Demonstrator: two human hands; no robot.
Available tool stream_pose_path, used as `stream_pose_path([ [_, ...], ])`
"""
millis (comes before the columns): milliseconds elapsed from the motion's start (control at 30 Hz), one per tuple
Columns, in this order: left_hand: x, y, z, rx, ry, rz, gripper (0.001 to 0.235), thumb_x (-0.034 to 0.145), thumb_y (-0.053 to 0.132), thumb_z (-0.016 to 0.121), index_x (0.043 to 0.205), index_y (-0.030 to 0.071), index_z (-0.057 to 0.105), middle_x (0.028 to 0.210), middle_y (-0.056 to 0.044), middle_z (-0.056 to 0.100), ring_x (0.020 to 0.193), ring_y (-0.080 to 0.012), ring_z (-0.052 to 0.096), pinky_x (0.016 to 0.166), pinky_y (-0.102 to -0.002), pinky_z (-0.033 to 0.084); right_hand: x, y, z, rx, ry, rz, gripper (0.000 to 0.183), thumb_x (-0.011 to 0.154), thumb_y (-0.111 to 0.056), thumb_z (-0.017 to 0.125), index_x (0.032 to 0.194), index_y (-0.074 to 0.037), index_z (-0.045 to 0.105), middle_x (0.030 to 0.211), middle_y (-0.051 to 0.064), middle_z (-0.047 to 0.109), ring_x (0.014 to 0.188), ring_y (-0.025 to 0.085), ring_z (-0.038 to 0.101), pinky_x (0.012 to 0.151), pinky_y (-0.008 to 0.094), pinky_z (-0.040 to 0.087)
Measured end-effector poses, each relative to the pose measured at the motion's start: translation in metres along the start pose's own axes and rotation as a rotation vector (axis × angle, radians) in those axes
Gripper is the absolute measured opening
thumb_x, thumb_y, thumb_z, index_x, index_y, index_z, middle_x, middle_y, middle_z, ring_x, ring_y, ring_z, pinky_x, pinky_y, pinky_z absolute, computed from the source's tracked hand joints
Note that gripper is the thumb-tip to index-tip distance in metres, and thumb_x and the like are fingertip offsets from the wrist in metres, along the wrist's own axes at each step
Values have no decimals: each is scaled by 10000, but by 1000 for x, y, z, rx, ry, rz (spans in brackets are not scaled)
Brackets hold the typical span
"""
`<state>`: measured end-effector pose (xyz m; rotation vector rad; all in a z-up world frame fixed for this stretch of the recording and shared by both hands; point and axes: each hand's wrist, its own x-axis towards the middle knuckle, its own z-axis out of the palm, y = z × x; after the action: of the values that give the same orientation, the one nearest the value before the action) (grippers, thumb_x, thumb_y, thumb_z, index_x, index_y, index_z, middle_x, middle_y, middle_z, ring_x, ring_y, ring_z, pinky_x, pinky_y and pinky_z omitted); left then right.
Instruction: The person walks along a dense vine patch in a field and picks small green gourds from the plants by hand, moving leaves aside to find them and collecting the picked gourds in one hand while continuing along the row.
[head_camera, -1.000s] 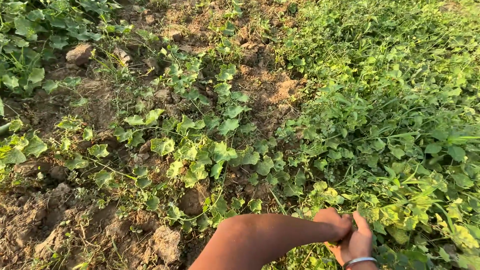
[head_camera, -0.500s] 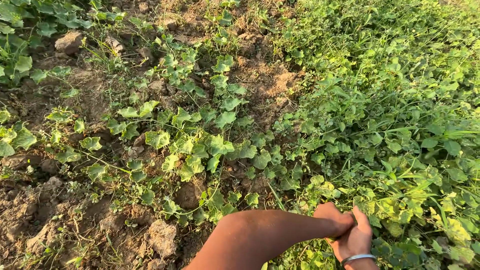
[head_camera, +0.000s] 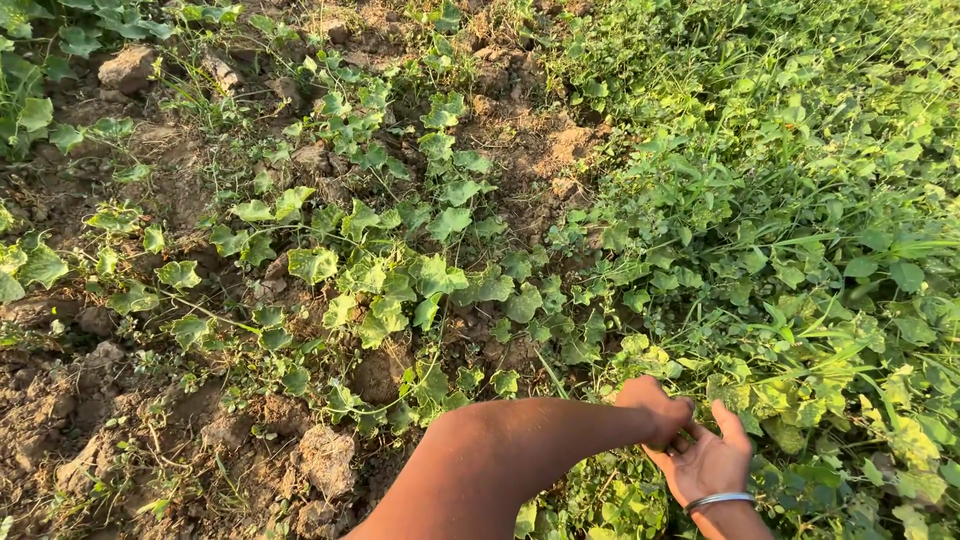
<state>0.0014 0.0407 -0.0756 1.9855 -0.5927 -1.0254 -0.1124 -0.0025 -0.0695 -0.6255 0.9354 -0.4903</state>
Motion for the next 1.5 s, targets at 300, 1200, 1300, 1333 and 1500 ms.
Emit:
stream_pose_path([
  [300, -1, -13, 30, 162, -75, -56, 586, 856, 541, 686, 1037, -12, 749, 1065, -218, 746, 983, -335, 754, 870, -440, 606, -34, 3, 25, -61, 83, 96, 751, 977, -546, 424, 1432, 51, 410, 1410, 199, 525, 1296, 339, 519, 1150, 623, 326],
  [1200, -2, 6, -23, -35, -158, -177, 403, 839, 392, 723, 833, -10, 753, 819, -158, 767, 545, -204, 697, 477, -340, 603, 31, 28, -31, -202, -59, -207, 789, 756, 217, 392, 1531, 70, 386, 1388, 278, 574, 1234, 322, 617, 1078, 449, 490],
  [1300, 20, -20, 1, -36, 23, -59, 447, 844, 408, 753, 925, -9, 612, 841, -187, 737, 636, -261, 763, 599, -376, 667, 21, 36, -28, -168, -71, -222, 781, 749, 225, 394, 1508, 38, 395, 1355, 265, 592, 1218, 332, 623, 1077, 465, 489],
  [1333, 18, -23, 0, -36, 8, -53, 447, 844, 408, 753, 925, -9, 612, 841, -187, 737, 636, -261, 763, 599, -376, 667, 20, 38, -31, -168, -56, -230, 781, 749, 225, 394, 1508, 38, 395, 1355, 265, 592, 1218, 332, 623, 1077, 465, 489],
  [1500, 6, -30, -7, 94, 92, 53, 464, 831, 417, 749, 825, -48, 747, 785, -206, 701, 719, -294, 712, 724, -418, 599, 36, 53, -57, -155, -42, -139, 658, 816, 170, 556, 1458, 66, 460, 1208, 243, 615, 1161, 356, 612, 1071, 491, 500],
])
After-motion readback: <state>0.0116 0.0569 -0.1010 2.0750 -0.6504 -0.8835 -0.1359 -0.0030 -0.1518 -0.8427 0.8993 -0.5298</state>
